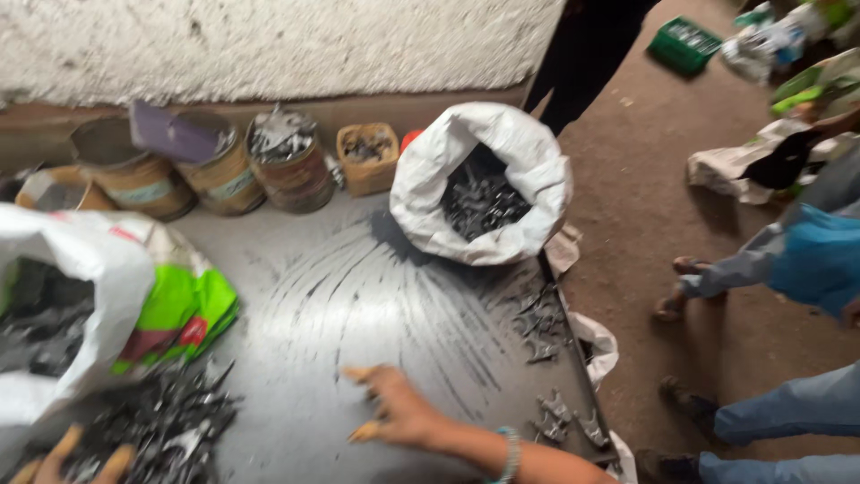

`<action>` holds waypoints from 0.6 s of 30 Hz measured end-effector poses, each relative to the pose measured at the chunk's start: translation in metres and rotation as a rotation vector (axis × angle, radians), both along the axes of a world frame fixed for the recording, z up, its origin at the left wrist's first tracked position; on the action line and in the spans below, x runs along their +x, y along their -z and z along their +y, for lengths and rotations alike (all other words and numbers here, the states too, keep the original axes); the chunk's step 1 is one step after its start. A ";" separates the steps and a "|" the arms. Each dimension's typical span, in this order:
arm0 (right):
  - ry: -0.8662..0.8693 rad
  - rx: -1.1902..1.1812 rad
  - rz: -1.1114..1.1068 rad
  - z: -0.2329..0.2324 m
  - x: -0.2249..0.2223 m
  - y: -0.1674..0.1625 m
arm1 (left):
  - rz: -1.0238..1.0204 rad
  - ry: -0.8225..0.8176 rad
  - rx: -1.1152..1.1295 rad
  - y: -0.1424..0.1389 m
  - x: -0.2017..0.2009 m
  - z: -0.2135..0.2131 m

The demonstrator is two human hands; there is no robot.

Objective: The person stands at a metal table and rubs grime off small dark metal castings one at a time with their powder-covered fingers, placing cleaned pieces into piles and pushing parts toward sacks on the table. They briefly handle a black glove and a tablet lying on the table.

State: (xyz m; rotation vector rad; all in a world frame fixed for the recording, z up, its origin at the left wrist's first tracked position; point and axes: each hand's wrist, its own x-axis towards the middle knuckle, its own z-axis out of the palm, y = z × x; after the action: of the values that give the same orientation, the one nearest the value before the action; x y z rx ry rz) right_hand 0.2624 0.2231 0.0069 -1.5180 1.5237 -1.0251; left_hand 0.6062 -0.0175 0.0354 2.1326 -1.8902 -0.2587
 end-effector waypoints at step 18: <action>0.485 -0.118 -1.025 0.051 0.011 0.042 | 1.133 0.381 0.047 0.076 -0.244 0.251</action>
State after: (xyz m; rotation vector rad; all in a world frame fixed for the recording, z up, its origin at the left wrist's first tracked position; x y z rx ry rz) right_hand 0.2734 0.2742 -0.0355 -0.4616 1.0612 -1.8135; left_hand 0.3624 0.2333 -0.0403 1.1165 -1.4868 -1.2636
